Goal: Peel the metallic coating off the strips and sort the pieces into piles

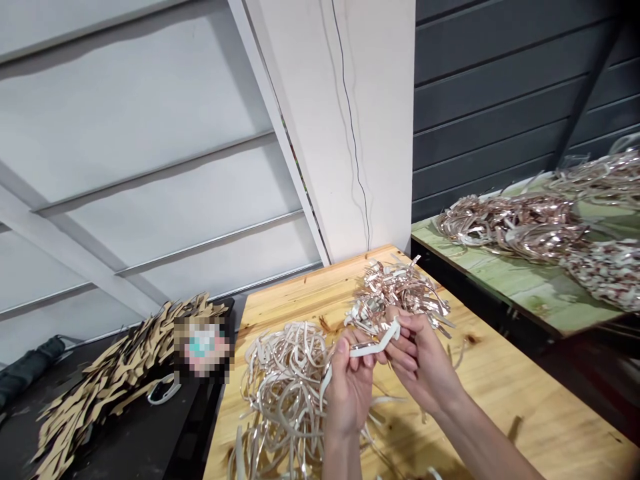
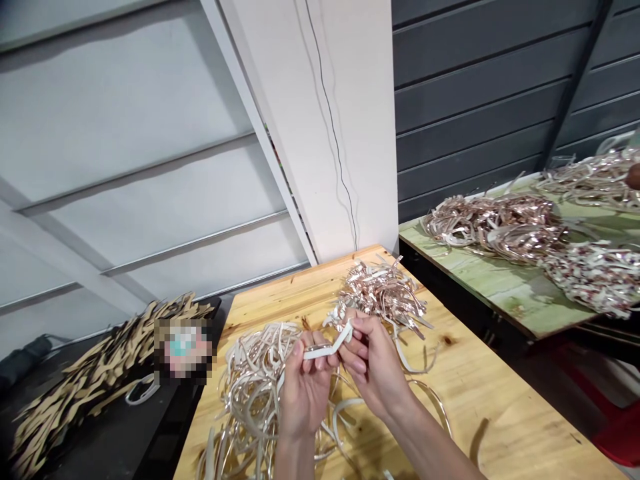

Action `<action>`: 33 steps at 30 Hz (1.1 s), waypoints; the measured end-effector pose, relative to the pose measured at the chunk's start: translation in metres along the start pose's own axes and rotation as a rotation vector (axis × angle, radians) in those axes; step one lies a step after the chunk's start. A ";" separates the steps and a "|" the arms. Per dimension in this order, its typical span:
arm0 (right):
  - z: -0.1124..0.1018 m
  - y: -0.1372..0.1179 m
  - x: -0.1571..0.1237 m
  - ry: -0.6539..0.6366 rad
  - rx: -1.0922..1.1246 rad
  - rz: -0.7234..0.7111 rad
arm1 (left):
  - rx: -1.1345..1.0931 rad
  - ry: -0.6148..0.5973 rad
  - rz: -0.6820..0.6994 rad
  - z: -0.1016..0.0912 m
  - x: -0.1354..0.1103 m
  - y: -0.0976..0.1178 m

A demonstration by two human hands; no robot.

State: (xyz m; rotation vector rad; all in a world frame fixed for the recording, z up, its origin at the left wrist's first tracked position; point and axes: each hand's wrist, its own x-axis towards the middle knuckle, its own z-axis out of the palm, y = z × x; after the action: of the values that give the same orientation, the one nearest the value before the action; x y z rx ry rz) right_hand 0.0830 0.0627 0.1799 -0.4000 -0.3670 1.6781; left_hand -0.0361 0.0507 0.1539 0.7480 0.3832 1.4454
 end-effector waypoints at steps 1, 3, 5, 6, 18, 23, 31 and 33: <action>0.000 -0.001 0.000 0.004 0.015 -0.001 | 0.044 -0.016 -0.010 -0.001 0.000 0.003; 0.000 -0.002 0.001 0.012 0.054 0.002 | 0.106 -0.043 -0.040 -0.003 0.000 0.007; -0.001 -0.003 0.003 0.022 0.098 0.005 | 0.129 -0.055 -0.071 -0.005 0.001 0.008; -0.002 -0.004 0.004 0.028 0.120 0.004 | 0.135 -0.055 -0.085 -0.006 0.002 0.009; -0.015 -0.010 0.014 0.094 0.291 -0.112 | 0.185 -0.018 -0.194 -0.025 0.004 0.008; -0.016 -0.011 0.018 0.104 0.278 -0.161 | 0.224 0.021 -0.194 -0.033 0.003 0.012; -0.015 -0.009 0.016 0.033 -0.157 -0.262 | 0.268 0.055 -0.067 -0.030 0.003 0.021; -0.019 -0.006 0.017 -0.003 -0.429 -0.316 | 0.278 0.074 -0.032 -0.026 0.003 0.023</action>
State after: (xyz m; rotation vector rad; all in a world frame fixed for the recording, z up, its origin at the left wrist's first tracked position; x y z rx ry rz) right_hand 0.0945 0.0809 0.1650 -0.6199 -0.7577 1.2871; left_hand -0.0700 0.0586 0.1515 0.9076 0.6592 1.4078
